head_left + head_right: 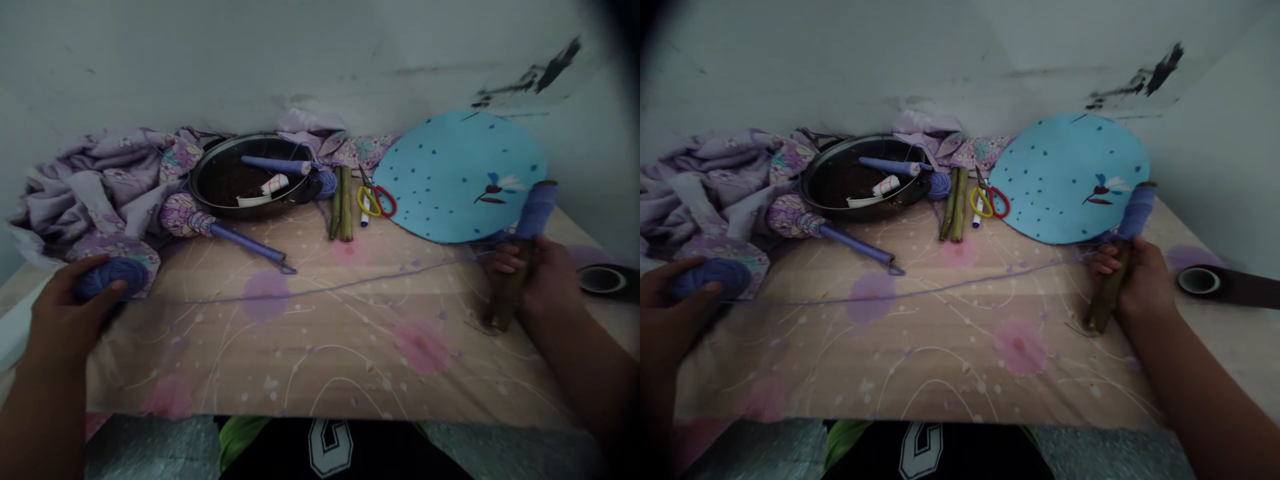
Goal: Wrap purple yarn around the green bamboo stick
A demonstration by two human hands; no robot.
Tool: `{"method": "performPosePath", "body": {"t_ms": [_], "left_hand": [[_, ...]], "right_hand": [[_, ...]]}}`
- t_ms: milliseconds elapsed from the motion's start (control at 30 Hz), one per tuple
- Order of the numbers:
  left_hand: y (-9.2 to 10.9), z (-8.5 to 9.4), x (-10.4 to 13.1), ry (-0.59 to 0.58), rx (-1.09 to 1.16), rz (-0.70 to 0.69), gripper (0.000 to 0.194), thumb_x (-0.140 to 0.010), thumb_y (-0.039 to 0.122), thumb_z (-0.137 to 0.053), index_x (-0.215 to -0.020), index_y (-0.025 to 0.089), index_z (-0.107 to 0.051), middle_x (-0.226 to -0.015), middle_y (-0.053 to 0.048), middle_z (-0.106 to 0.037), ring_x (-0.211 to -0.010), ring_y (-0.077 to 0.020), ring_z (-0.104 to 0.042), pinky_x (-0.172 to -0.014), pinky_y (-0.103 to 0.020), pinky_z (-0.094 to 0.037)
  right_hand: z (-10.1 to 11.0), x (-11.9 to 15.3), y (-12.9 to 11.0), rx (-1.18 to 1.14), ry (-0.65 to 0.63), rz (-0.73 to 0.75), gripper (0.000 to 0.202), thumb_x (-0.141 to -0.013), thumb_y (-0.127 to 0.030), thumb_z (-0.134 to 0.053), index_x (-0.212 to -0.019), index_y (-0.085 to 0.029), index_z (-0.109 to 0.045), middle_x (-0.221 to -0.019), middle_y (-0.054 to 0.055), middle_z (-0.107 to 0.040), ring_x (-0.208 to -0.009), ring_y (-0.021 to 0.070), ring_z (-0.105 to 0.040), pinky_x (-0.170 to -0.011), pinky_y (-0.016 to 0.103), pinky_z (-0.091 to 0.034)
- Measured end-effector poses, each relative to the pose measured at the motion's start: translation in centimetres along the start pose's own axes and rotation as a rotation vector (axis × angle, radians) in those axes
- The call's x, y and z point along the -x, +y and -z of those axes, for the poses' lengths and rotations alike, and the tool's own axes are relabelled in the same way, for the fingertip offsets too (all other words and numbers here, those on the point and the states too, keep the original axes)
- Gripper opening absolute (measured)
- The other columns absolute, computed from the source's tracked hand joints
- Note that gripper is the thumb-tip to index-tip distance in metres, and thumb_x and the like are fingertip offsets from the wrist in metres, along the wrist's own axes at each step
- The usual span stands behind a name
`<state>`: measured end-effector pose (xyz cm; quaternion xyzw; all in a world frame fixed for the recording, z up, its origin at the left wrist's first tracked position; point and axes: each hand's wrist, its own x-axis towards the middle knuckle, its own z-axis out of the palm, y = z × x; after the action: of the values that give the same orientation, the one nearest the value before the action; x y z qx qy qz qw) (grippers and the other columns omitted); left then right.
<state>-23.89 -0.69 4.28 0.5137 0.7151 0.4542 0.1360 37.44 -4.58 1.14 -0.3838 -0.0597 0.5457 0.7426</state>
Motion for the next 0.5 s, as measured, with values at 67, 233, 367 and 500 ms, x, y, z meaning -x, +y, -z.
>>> {"method": "performPosePath", "body": {"t_ms": [67,233,367,500], "left_hand": [[1.0,-1.0,0.3,-0.064,0.009,0.012,0.061,-0.055,0.031,-0.08,-0.113,0.023,-0.063,-0.085,0.004,-0.058,-0.067,-0.0081,-0.048,-0.049,-0.011,-0.04],[1.6,-4.0,1.4,-0.392,0.412,-0.001,0.08,-0.047,0.023,-0.086,-0.12,0.023,-0.055,-0.11,-0.002,-0.061,-0.088,-0.0156,-0.058,-0.071,-0.02,-0.052],[1.7,-6.0,0.4,-0.53,0.27,-0.117,0.081,-0.053,0.03,-0.083,-0.127,0.023,-0.051,-0.119,-0.005,-0.057,-0.099,-0.0205,-0.057,-0.086,-0.029,-0.05],[2.5,-7.0,-1.8,-0.376,-0.153,-0.293,0.074,-0.051,0.031,-0.082,-0.119,0.013,-0.058,-0.103,-0.005,-0.056,-0.105,-0.0305,-0.052,-0.104,-0.053,-0.033]], "right_hand": [[-0.8,0.7,0.4,0.059,-0.039,-0.012,0.013,-0.079,-0.011,-0.042,-0.077,-0.021,-0.05,-0.06,0.002,-0.046,-0.039,0.007,-0.042,-0.036,0.017,-0.037],[-4.9,3.9,3.2,0.337,-0.182,-0.033,0.008,-0.077,-0.023,-0.053,-0.075,-0.015,-0.055,-0.056,-0.001,-0.045,-0.036,0.0042,-0.036,-0.033,0.016,-0.033],[-7.9,6.0,6.7,0.449,-0.346,-0.155,0.015,-0.077,-0.031,-0.06,-0.079,-0.019,-0.052,-0.058,-0.001,-0.053,-0.039,0.0068,-0.04,-0.037,0.018,-0.035],[-9.7,6.7,10.0,0.478,-0.45,-0.274,0.017,-0.08,-0.031,-0.061,-0.082,-0.021,-0.047,-0.062,-0.002,-0.058,-0.042,0.0084,-0.047,-0.04,0.019,-0.037]]}}
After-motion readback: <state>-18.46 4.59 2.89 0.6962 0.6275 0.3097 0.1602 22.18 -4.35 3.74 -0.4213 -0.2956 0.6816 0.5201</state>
